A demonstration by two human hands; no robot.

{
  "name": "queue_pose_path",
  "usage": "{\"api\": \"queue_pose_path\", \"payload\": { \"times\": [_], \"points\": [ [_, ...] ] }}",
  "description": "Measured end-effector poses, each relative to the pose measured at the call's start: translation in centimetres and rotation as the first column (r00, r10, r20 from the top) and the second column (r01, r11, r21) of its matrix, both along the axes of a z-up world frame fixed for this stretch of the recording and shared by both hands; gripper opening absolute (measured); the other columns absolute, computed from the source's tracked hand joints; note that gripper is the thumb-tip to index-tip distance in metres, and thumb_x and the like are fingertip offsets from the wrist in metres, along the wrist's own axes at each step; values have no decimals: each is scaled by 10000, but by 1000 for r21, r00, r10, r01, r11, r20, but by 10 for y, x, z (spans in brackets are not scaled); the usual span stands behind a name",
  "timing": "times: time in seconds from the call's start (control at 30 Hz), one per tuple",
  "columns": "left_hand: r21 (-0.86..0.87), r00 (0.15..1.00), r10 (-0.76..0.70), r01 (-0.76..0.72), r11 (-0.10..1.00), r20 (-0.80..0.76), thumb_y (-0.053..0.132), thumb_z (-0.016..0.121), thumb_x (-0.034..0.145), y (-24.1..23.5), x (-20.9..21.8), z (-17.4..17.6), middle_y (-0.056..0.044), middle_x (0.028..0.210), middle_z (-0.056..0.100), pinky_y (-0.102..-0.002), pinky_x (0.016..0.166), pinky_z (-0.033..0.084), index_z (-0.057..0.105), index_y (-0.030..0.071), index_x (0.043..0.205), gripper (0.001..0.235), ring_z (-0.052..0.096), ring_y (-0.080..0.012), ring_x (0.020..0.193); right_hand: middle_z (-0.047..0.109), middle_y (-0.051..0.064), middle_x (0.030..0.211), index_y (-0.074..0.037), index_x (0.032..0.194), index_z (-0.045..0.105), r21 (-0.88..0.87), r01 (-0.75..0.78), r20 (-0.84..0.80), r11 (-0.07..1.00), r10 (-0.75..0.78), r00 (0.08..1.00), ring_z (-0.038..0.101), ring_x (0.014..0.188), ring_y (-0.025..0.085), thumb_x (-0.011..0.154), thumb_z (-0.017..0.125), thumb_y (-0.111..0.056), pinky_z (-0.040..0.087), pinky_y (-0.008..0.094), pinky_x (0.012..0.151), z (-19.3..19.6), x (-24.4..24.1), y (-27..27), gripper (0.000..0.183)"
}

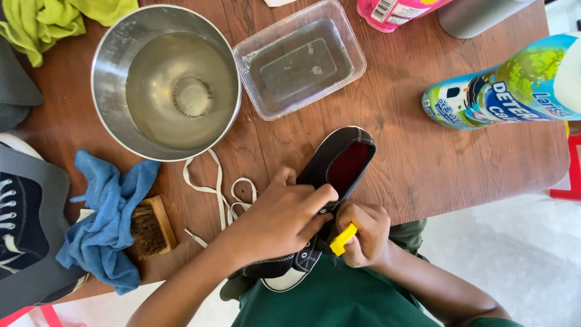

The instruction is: The person cleans a black canvas shoe using a yellow brush and a blue cloth. They scrub the shoe's interior and exterior, wipe it down, and then pour a blue liquid into a plastic container. The person dips the brush into the container and continues scrubbing the shoe's exterior.

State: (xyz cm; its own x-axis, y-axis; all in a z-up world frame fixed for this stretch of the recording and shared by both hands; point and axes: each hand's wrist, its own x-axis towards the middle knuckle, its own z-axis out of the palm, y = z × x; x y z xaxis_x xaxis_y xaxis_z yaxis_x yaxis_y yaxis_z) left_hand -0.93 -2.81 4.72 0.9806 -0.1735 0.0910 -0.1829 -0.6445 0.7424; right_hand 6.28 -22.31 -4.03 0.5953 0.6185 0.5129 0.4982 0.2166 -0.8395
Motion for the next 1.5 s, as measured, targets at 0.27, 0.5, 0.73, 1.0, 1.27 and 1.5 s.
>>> {"api": "queue_pose_path", "payload": {
  "times": [0.27, 0.5, 0.73, 1.0, 1.27, 1.5],
  "points": [
    [172, 995, 44, -28, 985, -90, 14, 605, 954, -4, -15, 49, -112, 792, 684, -452, 480, 512, 473, 77, 1148, 243, 605, -326, 490, 398, 7, 550, -144, 630, 394, 176, 161, 90, 971, -179, 980, 449, 422, 182, 1091, 392, -507, 508, 343, 457, 50, 14, -5, 586],
    [479, 960, -13, -128, 868, 280, -82, 679, 878, 7, -16, 64, -13, 780, 489, -307, 385, 388, 516, 153, 1155, 398, 440, -158, 459, 354, 21, 616, -64, 790, 440, 82, 86, 115, 993, -95, 989, 356, 459, 129, 986, 447, -333, 290, 292, 471, 75, 65, -11, 333],
    [566, 812, -99, -308, 765, 575, -6, 588, 855, 6, 0, 30, 7, 808, 468, -234, 436, 333, 583, 217, 1078, 315, 379, -93, 504, 483, 36, 763, 0, 1060, 589, -362, 342, 67, 867, -342, 937, 387, 644, 107, 1070, 519, -318, 303, 272, 649, 102, 73, 2, 326],
    [538, 836, -121, -227, 812, 535, -19, 632, 914, 0, 10, 10, -9, 894, 553, -253, 540, 421, 602, 171, 956, 197, 535, -155, 736, 534, 178, 970, 136, 1298, 648, -368, 231, 264, 901, -137, 955, 463, 776, 236, 1099, 505, -97, 340, 336, 705, 126, 101, 38, 339],
    [413, 912, 133, -301, 860, 388, 576, 712, 910, 36, 25, 9, -210, 1437, 523, -577, 1027, 400, 674, 115, 939, 464, 511, -388, 1306, 622, 128, 982, -21, 1280, 755, -441, 197, 481, 876, 45, 875, 535, 883, 320, 1025, 618, 46, 406, 424, 820, 125, 148, 85, 298],
    [240, 927, 188, -273, 932, 325, 523, 652, 945, 45, 33, 7, -240, 1375, 524, -647, 1100, 402, 640, 62, 999, 464, 539, -424, 1274, 660, 127, 869, 41, 1154, 724, -446, 42, 251, 894, 80, 965, 571, 753, 242, 1019, 520, -38, 426, 358, 721, 94, 157, 100, 257]
  ]
}}
